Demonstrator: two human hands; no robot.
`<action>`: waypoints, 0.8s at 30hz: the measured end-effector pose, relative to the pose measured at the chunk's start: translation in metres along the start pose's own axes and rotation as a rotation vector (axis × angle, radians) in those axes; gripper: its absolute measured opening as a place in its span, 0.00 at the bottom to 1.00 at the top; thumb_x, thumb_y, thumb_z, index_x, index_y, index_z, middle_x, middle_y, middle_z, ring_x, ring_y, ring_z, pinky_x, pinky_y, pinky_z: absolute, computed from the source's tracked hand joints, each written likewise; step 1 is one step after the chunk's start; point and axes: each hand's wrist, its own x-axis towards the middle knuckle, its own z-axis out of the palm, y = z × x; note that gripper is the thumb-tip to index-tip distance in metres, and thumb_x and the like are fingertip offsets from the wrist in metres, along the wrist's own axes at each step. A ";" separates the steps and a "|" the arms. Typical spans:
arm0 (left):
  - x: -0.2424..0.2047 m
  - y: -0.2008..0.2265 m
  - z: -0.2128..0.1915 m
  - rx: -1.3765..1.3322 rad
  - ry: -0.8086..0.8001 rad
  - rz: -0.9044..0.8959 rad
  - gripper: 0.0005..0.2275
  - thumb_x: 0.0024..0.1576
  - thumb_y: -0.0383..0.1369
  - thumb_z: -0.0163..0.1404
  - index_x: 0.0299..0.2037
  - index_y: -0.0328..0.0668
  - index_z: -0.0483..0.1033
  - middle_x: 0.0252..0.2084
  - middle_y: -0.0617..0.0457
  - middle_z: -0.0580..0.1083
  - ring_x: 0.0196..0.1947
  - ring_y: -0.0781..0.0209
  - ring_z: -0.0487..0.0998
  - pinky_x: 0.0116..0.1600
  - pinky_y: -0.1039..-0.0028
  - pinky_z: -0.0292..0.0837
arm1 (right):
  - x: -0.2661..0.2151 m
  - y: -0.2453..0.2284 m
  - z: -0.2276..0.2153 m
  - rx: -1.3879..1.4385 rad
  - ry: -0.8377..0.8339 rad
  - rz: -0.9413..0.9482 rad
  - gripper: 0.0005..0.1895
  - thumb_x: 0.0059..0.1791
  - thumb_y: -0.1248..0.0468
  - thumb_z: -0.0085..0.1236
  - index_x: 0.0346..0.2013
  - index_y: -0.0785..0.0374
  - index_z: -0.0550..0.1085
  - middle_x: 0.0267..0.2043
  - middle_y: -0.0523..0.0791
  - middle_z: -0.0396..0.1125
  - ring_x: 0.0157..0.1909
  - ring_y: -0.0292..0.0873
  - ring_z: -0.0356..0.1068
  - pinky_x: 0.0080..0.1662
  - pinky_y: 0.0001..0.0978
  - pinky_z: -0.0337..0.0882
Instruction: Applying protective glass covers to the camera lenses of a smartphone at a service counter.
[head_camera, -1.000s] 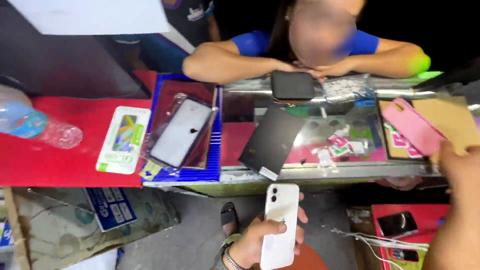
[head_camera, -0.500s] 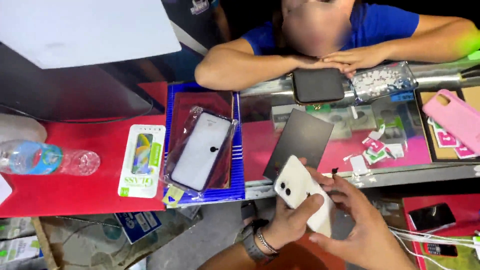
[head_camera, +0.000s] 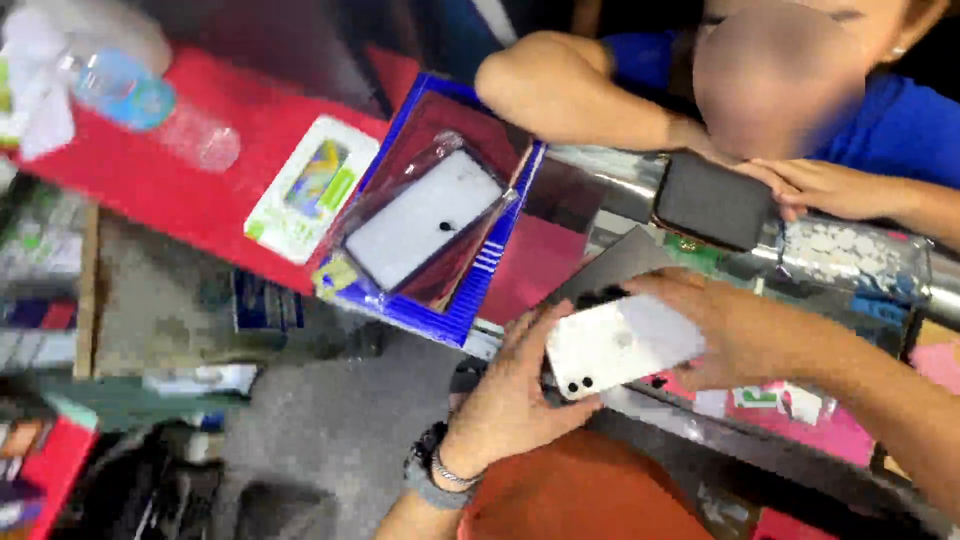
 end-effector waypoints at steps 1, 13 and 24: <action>-0.001 0.000 0.002 0.343 0.034 0.086 0.36 0.47 0.37 0.62 0.66 0.32 0.62 0.62 0.43 0.67 0.58 0.44 0.65 0.64 0.58 0.62 | 0.010 0.002 -0.008 -0.026 -0.086 0.019 0.59 0.29 0.63 0.73 0.73 0.50 0.57 0.67 0.45 0.61 0.66 0.45 0.65 0.63 0.36 0.65; -0.007 -0.019 0.014 0.517 0.154 0.147 0.36 0.52 0.47 0.60 0.64 0.27 0.65 0.68 0.38 0.66 0.59 0.39 0.63 0.67 0.53 0.62 | 0.040 0.035 -0.028 -0.082 -0.022 -0.438 0.49 0.35 0.56 0.77 0.68 0.59 0.65 0.76 0.49 0.55 0.78 0.50 0.51 0.74 0.50 0.46; 0.015 -0.018 -0.034 0.416 -0.139 0.145 0.33 0.51 0.42 0.60 0.66 0.36 0.65 0.69 0.44 0.65 0.66 0.44 0.61 0.70 0.56 0.60 | 0.012 0.019 -0.001 -0.168 0.209 -0.224 0.50 0.31 0.44 0.77 0.63 0.60 0.69 0.62 0.46 0.67 0.59 0.48 0.65 0.64 0.43 0.61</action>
